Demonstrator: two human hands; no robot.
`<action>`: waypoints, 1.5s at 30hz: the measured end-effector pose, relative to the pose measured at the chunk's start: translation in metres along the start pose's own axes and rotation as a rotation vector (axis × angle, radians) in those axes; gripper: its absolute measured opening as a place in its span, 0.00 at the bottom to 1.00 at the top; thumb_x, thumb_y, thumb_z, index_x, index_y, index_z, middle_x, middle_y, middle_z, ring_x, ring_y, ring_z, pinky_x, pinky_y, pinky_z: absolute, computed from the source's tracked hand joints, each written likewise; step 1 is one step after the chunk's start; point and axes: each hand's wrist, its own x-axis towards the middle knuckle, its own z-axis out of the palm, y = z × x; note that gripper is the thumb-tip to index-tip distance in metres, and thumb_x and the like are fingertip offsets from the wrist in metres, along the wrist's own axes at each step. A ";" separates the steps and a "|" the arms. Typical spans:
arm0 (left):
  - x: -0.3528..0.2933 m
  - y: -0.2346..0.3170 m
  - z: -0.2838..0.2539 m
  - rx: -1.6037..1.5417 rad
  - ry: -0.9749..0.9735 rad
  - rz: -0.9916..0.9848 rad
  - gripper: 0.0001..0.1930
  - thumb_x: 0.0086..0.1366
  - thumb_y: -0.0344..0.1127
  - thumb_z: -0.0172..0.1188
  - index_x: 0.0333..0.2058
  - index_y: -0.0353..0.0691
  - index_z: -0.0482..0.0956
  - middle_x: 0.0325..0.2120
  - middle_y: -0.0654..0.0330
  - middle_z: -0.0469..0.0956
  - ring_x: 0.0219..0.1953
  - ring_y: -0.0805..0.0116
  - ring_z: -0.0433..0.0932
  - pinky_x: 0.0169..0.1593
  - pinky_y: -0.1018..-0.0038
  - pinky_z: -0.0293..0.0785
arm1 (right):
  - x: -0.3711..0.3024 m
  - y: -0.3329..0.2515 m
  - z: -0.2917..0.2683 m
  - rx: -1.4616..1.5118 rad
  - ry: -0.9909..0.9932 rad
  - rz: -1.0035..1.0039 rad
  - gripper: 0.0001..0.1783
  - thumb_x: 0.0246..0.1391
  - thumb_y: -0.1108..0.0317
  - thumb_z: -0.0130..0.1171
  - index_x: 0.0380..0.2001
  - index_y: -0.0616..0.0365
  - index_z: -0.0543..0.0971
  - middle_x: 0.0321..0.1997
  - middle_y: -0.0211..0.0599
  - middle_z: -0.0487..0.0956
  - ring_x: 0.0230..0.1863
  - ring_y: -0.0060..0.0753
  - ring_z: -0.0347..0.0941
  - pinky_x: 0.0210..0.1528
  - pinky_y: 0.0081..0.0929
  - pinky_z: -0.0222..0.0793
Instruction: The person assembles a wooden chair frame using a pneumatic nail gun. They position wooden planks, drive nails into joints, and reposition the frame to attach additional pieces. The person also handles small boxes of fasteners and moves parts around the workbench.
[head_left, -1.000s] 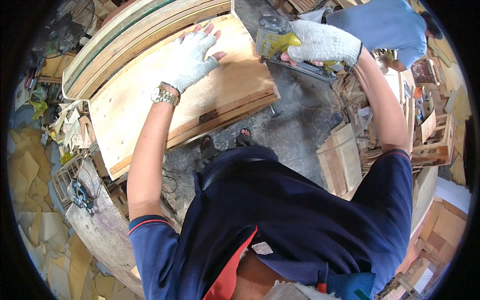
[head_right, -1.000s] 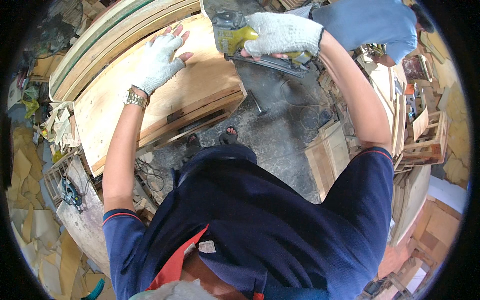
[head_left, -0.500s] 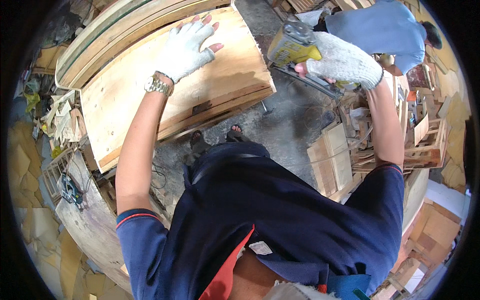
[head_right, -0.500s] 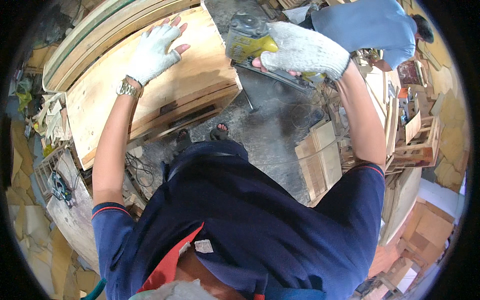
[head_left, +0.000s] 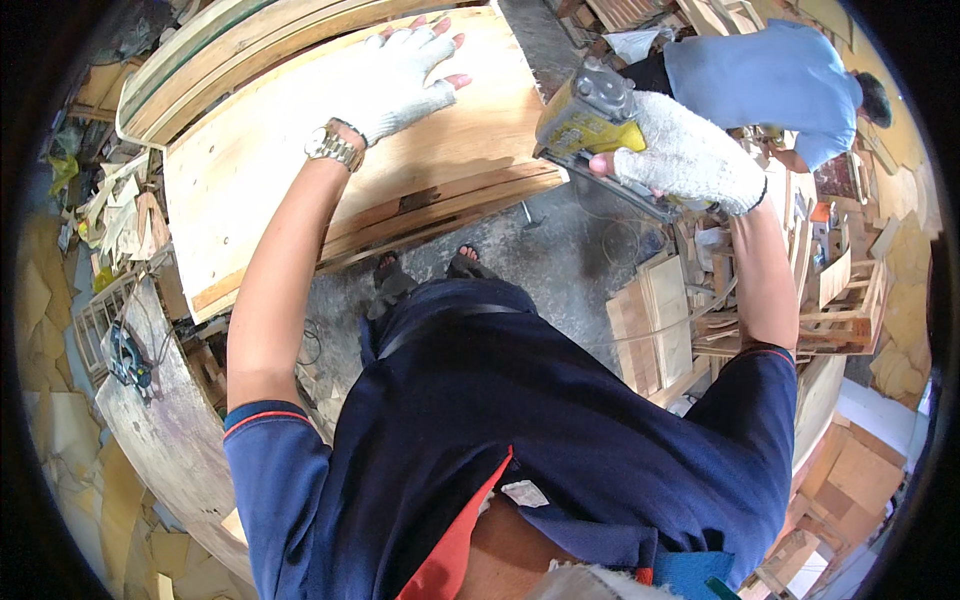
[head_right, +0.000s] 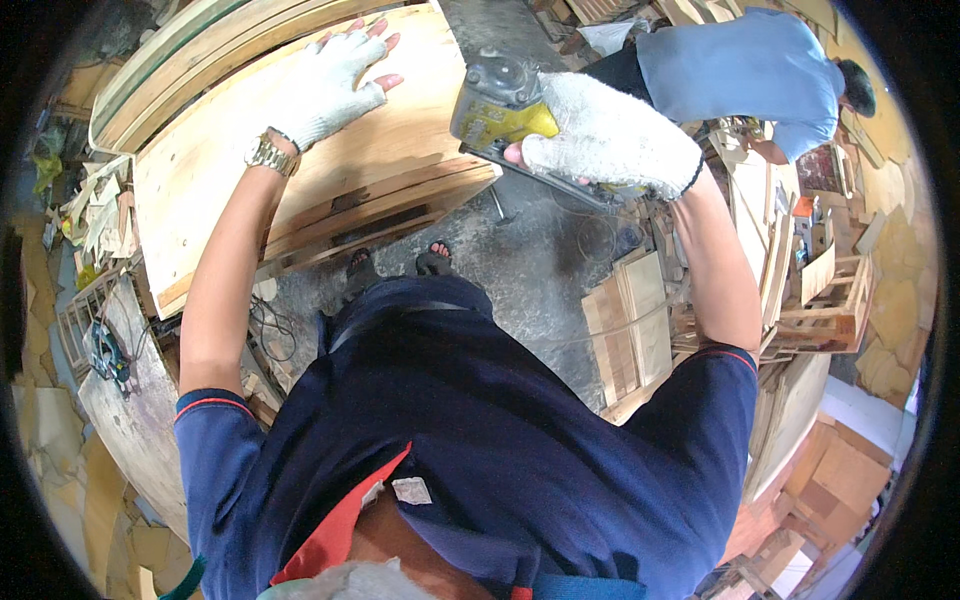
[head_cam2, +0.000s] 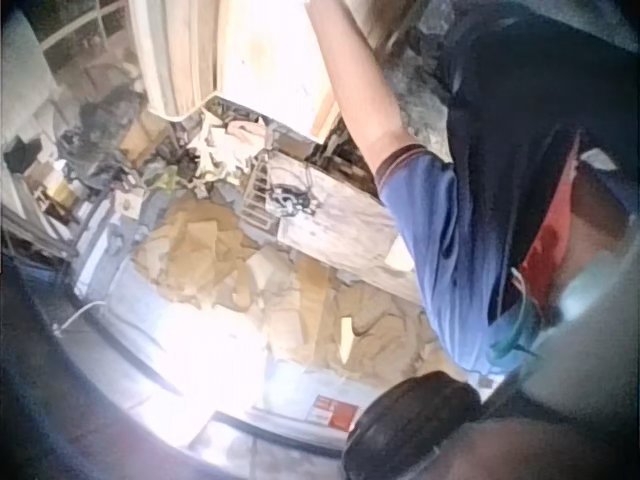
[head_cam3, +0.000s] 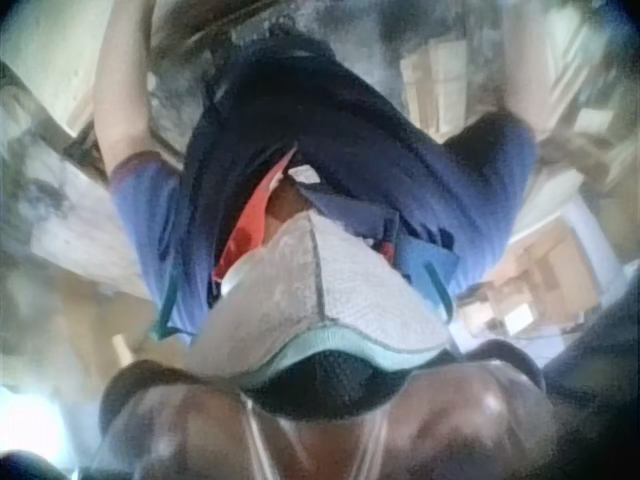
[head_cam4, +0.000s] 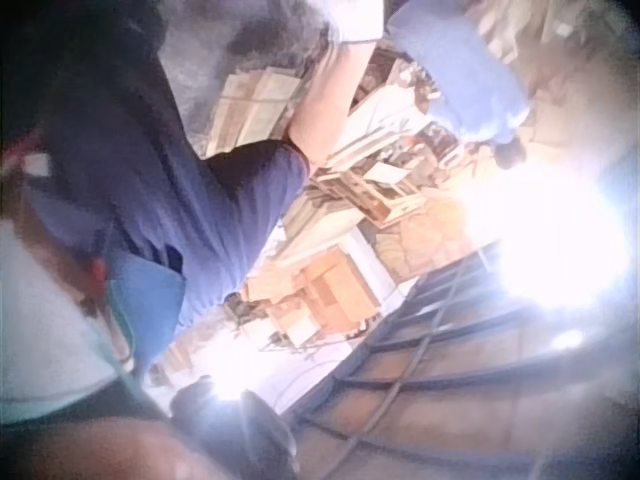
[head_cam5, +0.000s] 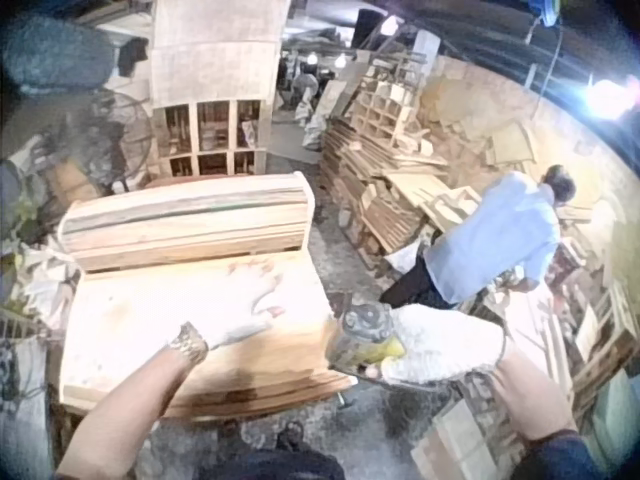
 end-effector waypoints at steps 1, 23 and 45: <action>0.000 0.000 0.000 0.008 -0.004 -0.005 0.34 0.74 0.62 0.48 0.73 0.55 0.64 0.76 0.59 0.56 0.78 0.56 0.51 0.79 0.55 0.45 | 0.001 -0.003 0.003 -0.008 -0.018 0.025 0.29 0.58 0.57 0.71 0.57 0.63 0.78 0.40 0.36 0.85 0.34 0.24 0.77 0.39 0.24 0.76; -0.002 -0.038 0.003 -1.486 0.006 0.153 0.37 0.78 0.52 0.50 0.75 0.35 0.54 0.74 0.51 0.60 0.77 0.60 0.53 0.77 0.64 0.51 | 0.041 -0.096 0.049 -0.360 0.035 -0.189 0.38 0.56 0.42 0.68 0.60 0.57 0.77 0.54 0.56 0.81 0.56 0.54 0.79 0.60 0.40 0.73; 0.068 -0.063 0.044 -2.275 -0.268 0.095 0.39 0.77 0.63 0.44 0.68 0.31 0.66 0.67 0.44 0.69 0.69 0.59 0.69 0.70 0.64 0.66 | 0.061 -0.178 0.099 -0.322 0.158 -0.401 0.39 0.51 0.54 0.75 0.62 0.61 0.73 0.62 0.51 0.72 0.65 0.53 0.66 0.69 0.42 0.62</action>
